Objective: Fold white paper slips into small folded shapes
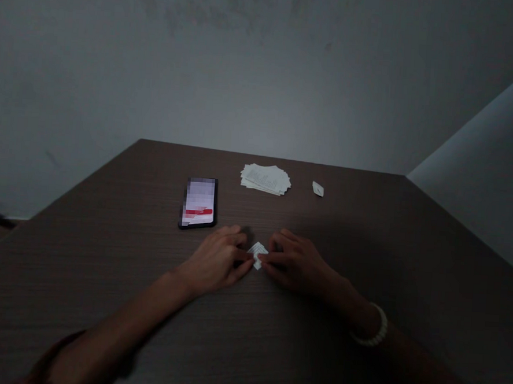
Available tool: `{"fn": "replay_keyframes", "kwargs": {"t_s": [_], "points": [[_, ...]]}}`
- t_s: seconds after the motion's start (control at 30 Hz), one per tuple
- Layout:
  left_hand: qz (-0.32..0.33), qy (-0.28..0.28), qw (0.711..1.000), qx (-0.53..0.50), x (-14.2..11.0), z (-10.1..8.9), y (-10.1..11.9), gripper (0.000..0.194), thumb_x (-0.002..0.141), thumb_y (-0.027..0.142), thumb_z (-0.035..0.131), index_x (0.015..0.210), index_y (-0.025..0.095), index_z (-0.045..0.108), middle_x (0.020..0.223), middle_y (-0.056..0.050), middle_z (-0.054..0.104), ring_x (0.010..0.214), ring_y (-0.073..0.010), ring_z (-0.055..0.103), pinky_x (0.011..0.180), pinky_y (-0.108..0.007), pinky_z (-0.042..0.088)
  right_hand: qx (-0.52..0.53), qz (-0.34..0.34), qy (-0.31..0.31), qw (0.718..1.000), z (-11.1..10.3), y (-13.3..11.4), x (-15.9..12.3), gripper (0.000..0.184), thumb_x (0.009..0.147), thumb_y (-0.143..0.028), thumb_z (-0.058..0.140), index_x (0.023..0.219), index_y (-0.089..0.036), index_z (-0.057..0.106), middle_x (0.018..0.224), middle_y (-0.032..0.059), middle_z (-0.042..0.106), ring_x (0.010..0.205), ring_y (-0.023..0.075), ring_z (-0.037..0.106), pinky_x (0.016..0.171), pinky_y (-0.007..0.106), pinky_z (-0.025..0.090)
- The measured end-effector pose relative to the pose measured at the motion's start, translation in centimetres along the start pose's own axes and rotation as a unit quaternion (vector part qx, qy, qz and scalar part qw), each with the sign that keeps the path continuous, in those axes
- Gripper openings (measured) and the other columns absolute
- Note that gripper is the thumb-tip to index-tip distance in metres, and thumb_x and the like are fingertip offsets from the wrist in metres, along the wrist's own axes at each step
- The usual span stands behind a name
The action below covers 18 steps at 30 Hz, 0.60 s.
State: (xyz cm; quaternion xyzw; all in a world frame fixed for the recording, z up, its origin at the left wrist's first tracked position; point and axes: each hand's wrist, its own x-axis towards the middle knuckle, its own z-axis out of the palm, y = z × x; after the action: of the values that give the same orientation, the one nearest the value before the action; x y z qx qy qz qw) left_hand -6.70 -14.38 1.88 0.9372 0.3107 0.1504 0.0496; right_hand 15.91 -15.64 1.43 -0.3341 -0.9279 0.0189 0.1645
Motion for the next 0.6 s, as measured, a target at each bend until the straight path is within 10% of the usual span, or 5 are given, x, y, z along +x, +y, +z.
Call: {"fn": "replay_keyframes", "kwargs": {"t_s": [0.6], "points": [[-0.010,-0.019,1.000,-0.022,-0.3,-0.4,-0.4,0.024,0.092,0.025,0.054,0.076,0.018,0.071,0.073,-0.004,0.060,0.075,-0.0192,0.051,0.067,-0.032,0.037,0.026,0.071,0.055,0.996,1.4,0.4,0.1,0.016,0.091,-0.029,0.058,0.085,-0.020,0.070,0.089,0.0045,0.059,0.085,0.0175,0.051,0.072,0.029,0.040]]}}
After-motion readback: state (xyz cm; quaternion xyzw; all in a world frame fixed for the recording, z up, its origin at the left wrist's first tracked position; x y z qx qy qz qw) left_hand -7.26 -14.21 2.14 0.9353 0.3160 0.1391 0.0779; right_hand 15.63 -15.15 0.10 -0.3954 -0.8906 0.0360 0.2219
